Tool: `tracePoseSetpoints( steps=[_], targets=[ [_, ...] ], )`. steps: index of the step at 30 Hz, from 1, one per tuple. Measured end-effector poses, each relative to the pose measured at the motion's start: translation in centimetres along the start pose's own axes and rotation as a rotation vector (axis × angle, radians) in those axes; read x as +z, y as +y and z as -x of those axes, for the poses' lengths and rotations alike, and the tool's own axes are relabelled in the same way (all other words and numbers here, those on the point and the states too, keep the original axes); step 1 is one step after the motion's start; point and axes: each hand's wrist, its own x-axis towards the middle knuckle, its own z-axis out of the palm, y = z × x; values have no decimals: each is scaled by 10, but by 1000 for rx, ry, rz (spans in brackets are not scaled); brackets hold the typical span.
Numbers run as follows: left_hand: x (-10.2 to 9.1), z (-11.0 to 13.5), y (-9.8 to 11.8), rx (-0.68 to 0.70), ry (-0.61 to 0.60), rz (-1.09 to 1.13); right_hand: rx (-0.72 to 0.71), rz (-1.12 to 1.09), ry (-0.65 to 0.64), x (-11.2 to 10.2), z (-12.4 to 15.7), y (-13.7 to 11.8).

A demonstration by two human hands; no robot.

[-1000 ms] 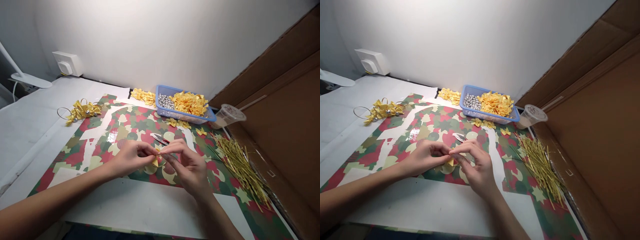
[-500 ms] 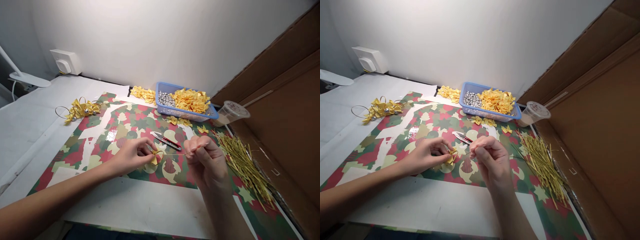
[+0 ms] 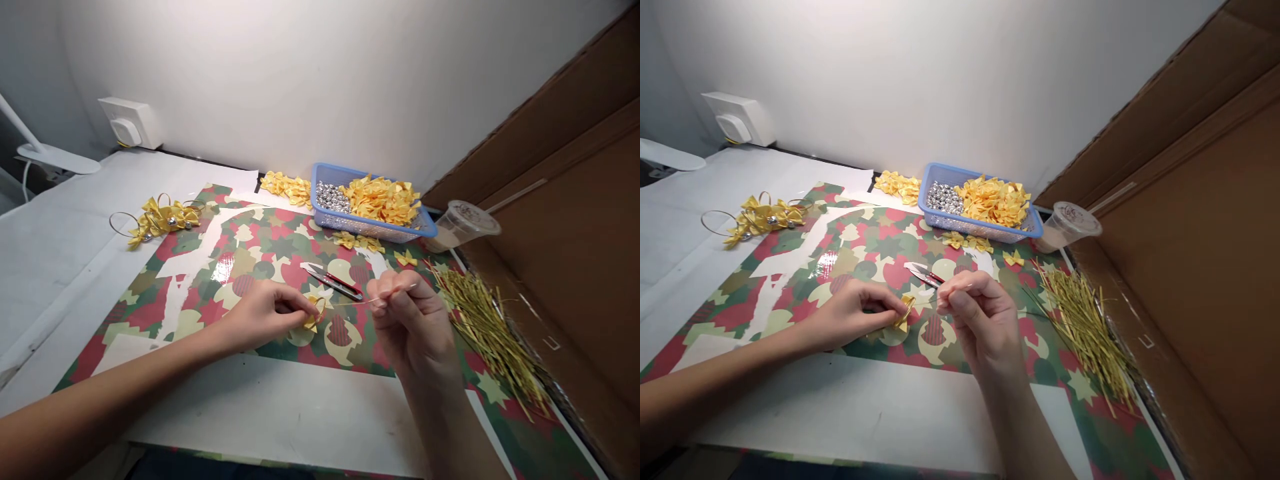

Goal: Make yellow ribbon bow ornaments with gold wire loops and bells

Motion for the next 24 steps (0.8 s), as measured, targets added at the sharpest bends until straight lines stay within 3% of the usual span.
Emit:
tracePoseSetpoints(
  steps=[12,18,24],
  targets=[
    [-1,-1,4,-84,37,36,-4,-30,-162,3,5,2],
    [2,0,-4,-30,42,134,-43,56,-112,3,3,4],
    [2,3,-1,96,59,-39,-186,375,-75,2,6,9]
  ],
)
